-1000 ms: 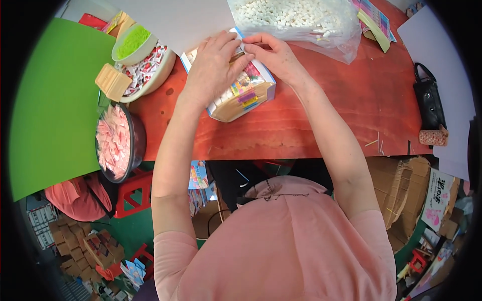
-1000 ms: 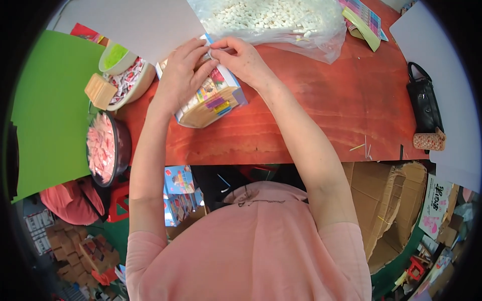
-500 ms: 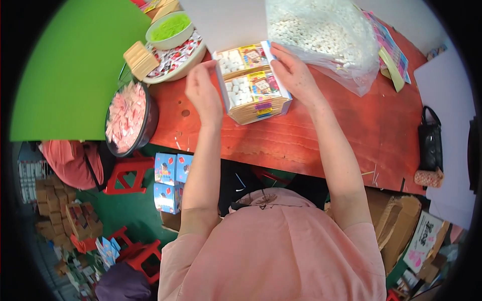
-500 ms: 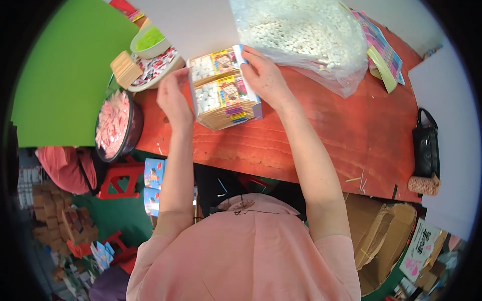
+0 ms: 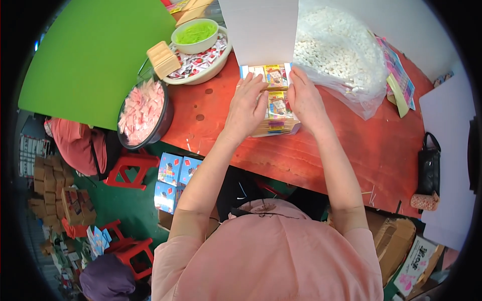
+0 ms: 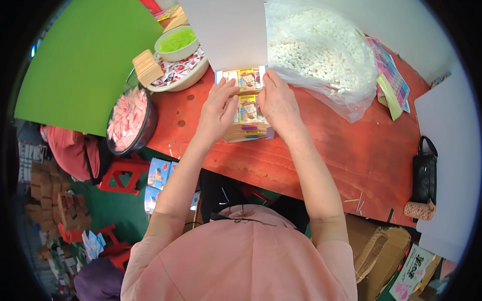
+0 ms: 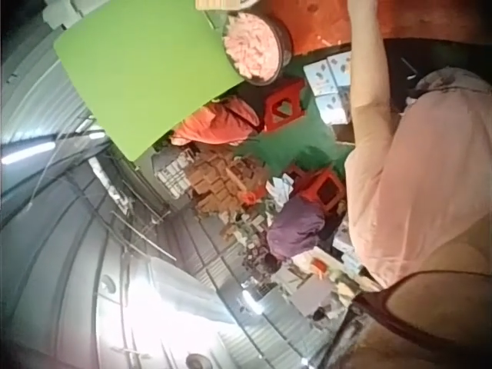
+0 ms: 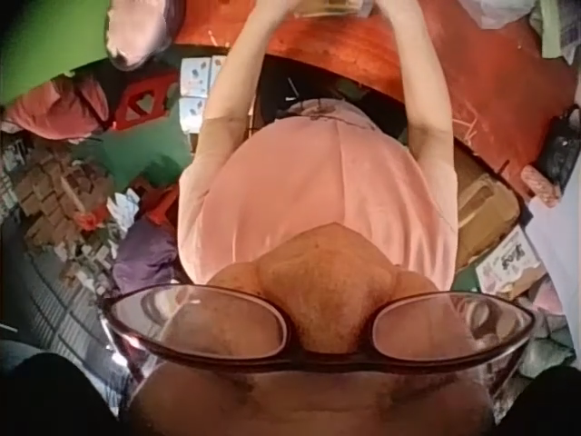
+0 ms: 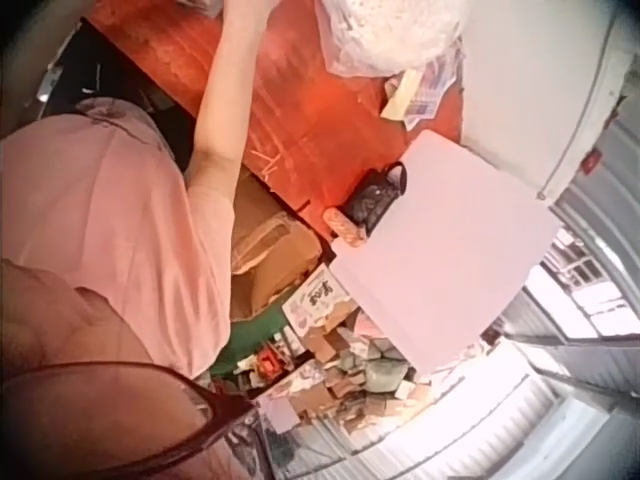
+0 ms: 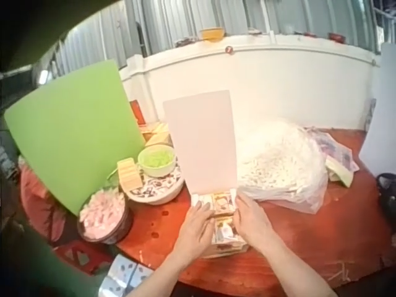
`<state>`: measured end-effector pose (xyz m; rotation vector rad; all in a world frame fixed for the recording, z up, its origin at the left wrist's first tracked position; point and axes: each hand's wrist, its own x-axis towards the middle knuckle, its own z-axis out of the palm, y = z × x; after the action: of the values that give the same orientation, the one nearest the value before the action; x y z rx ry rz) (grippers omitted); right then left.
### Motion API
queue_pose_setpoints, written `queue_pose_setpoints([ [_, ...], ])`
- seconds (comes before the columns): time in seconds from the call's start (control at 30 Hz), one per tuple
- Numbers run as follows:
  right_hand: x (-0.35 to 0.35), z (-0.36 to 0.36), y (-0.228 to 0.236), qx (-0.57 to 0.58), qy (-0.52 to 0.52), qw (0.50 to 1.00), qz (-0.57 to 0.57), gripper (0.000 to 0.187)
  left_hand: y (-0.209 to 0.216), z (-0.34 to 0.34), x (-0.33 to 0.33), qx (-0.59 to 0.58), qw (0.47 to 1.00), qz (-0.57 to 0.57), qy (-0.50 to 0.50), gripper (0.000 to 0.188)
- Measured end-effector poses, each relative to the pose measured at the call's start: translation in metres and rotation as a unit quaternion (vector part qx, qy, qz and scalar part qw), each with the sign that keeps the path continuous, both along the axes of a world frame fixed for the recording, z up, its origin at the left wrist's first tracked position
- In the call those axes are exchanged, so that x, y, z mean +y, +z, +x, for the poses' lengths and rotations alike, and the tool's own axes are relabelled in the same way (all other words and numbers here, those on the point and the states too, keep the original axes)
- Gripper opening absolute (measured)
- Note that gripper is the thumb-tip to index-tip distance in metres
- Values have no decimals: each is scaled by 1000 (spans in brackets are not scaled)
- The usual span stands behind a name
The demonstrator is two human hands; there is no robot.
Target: Assembling and packaging toy sets into boxes, including adding decorative grass and small foam pieces.
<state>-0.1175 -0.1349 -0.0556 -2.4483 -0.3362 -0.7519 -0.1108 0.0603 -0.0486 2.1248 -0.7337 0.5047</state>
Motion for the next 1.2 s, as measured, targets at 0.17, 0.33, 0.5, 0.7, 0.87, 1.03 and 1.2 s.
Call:
queue_pose_setpoints([
  [0.17, -10, -38, 9, 13, -77, 996, 52, 36, 3, -17, -18, 68, 996, -22, -58, 32],
  [0.33, -24, -71, 14, 47, -105, 989, 94, 39, 10, -38, -38, 47, 993, 32, -99, 37],
  [0.5, -26, -87, 18, 42, -120, 990, 57, 42, 20, -46, -47, 30, 986, 114, -120, 44],
  [0.7, -30, -88, 24, 61, -126, 987, -74, 51, 24, -48, -50, 38, 977, 170, -120, 46],
  [0.87, -29, -87, 34, 113, -117, 975, -149, 54, 25, -47, -48, 15, 969, 213, -126, 47],
  [1.03, -44, -95, 18, 94, -73, 993, 11, 51, 24, -45, -43, 36, 970, 195, -139, 48],
  [1.2, -41, -94, 15, 105, -53, 989, 85, 48, 25, -47, -41, 10, 967, 225, -123, 52],
])
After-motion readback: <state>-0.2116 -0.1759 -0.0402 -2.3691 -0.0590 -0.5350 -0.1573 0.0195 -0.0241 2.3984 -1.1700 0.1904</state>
